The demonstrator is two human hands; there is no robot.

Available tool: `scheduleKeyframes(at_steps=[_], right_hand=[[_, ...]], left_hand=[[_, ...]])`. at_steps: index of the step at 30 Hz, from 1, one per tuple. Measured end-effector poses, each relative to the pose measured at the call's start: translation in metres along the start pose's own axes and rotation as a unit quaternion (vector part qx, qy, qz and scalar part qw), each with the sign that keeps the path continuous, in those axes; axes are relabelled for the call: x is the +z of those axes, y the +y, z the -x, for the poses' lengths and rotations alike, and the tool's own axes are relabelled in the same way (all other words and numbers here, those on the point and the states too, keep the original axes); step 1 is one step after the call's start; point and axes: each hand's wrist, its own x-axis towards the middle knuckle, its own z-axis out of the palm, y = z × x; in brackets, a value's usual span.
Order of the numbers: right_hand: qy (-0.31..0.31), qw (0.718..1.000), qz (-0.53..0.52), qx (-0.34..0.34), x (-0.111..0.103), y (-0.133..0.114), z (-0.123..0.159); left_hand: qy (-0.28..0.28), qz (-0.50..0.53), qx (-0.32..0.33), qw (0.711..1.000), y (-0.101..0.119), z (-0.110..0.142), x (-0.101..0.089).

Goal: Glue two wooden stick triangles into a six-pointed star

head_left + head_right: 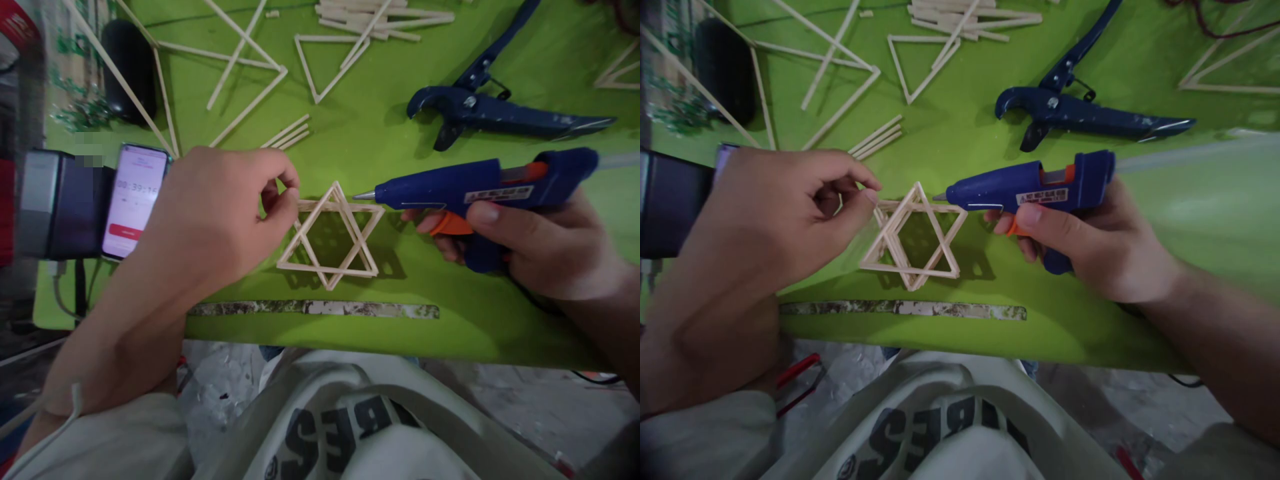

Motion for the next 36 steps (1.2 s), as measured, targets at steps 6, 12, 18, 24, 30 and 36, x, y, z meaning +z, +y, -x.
scheduleKeyframes(at_steps=[6,12,18,24,30,36], right_hand=[[0.000,1.000,0.013,-0.005,-0.0003,0.0040,0.0037],[0.003,1.000,0.003,0.000,0.0005,0.0032,0.0047],[0.003,0.998,0.063,0.007,-0.0007,0.0047,0.0072],[-0.010,0.997,0.070,0.005,-0.0018,0.0047,0.0073],[-0.016,0.997,0.080,0.011,-0.0043,0.0043,0.0079],[-0.034,0.996,0.078,-0.006,-0.0064,0.0059,0.0068]], left_hand=[[-0.040,-0.016,-0.022,0.999,-0.0022,-0.0048,0.0023],[-0.045,-0.005,-0.001,0.999,-0.0014,-0.0057,0.0020],[-0.041,0.004,0.021,0.999,-0.0084,-0.0069,0.0051],[-0.044,-0.014,0.011,0.999,-0.0095,-0.0078,0.0063],[-0.046,-0.002,0.002,0.999,-0.0079,-0.0077,0.0055],[-0.040,-0.007,0.002,0.999,-0.0088,-0.0072,0.0057]])
